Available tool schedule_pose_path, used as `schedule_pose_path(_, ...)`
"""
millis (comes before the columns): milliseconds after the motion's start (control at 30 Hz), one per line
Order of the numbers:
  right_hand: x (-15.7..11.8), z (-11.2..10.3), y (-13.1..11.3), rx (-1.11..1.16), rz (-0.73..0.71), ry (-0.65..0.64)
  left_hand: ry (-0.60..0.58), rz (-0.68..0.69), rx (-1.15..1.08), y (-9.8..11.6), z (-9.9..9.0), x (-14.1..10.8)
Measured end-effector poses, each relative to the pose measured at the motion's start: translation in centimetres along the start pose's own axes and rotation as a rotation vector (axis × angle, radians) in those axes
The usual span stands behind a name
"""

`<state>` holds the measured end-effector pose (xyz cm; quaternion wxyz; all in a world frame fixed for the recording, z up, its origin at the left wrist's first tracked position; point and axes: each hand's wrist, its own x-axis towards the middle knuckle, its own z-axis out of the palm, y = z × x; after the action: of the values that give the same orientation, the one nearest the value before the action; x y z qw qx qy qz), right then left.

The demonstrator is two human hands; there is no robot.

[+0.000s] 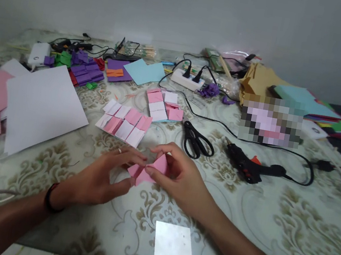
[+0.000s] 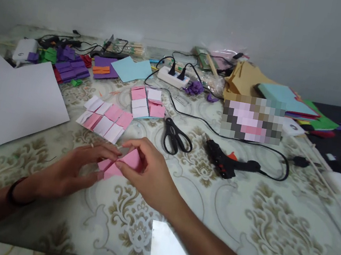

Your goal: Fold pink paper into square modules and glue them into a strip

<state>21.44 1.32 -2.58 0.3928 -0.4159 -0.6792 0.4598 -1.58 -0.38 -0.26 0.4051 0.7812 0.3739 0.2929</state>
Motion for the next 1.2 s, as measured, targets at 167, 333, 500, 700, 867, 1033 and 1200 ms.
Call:
schedule_pose_path(167, -0.1, 0.1, -0.8, 0.046, -0.016, 0.015, -0.089, -0.118, -0.263, 0.2, 0.2, -0.2)
schedule_pose_path(333, -0.2, 0.5, -0.9, 0.093, -0.01, 0.022, -0.007, -0.039, -0.049, 0.0, 0.6, -0.2)
schedule_pose_path(500, -0.4, 0.5, -1.3, 0.13, 0.019, -0.079, 0.069, -0.005, 0.059, 0.0, 0.9, -0.5)
schedule_pose_path(700, -0.2, 0.0, -1.6, -0.041, -0.054, -0.064, 0.114, -0.012, 0.139, -0.2, 1.0, -0.7)
schedule_pose_path(867, -0.2, -0.1, -1.4, -0.062, -0.131, -0.033, 0.13, -0.018, 0.185, -0.1, 1.2, -0.5)
schedule_pose_path(1033, -0.1, -0.4, -1.4, -0.164, -0.434, -0.001, 0.118, -0.073, 0.086, 0.7, 0.5, -0.5)
schedule_pose_path(1200, 0.0, -0.7, -1.4, -0.272, -0.558, 0.042, 0.058, -0.271, -0.261, 0.5, -0.1, -0.6)
